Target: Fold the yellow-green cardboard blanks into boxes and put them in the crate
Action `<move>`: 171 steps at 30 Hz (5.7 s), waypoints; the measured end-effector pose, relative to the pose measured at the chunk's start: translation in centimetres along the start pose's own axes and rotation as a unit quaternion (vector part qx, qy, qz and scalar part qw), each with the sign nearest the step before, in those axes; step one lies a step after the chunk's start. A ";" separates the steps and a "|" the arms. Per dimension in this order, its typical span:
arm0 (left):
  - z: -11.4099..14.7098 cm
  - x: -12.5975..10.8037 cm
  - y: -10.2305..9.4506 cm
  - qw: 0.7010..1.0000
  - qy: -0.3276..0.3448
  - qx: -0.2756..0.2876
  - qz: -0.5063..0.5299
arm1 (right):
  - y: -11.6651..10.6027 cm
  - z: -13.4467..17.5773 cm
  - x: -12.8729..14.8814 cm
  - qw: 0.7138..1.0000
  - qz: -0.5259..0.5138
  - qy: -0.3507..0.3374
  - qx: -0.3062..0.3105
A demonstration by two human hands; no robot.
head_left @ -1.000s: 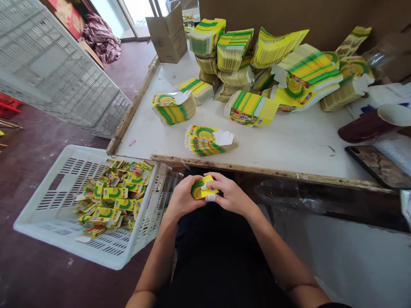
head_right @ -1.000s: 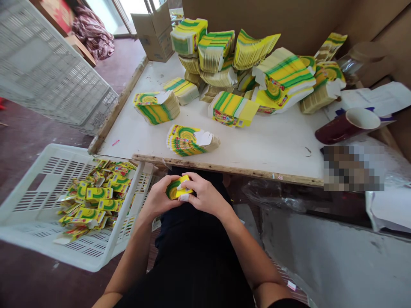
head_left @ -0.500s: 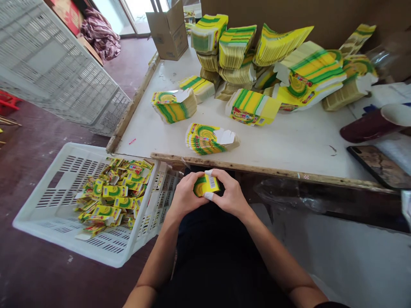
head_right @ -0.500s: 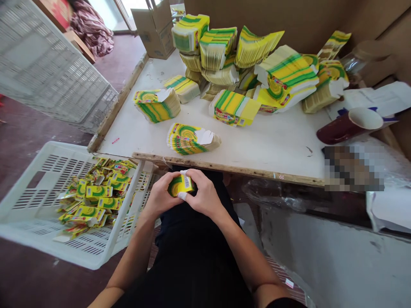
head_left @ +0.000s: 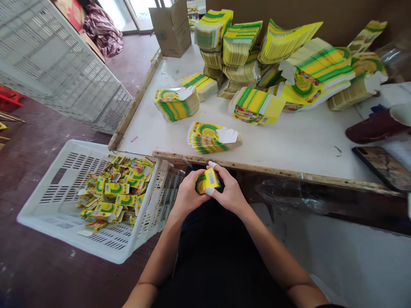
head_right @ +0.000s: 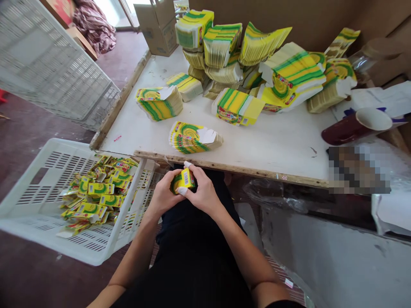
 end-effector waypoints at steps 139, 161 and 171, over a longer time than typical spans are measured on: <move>-0.6 -2.0 1.4 0.997 0.061 -0.027 0.033 | 0.5 -0.3 1.4 0.992 -0.108 -0.022 0.054; -0.9 -1.9 -2.4 0.991 0.056 -0.077 -0.096 | -1.8 -0.9 -0.5 0.991 0.074 -0.094 0.063; -0.2 -0.9 -3.0 0.988 -0.022 -0.132 -0.079 | 1.4 -1.9 0.1 0.996 0.031 -0.077 0.040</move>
Point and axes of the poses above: each hand's wrist, its own z-axis away from the middle knuckle, its own y-axis out of the palm, x = y × z, the point moved 5 cm from there along -z, towards the middle knuckle, and after that the axes turned 7 degrees about z, right-handed, at the moved point
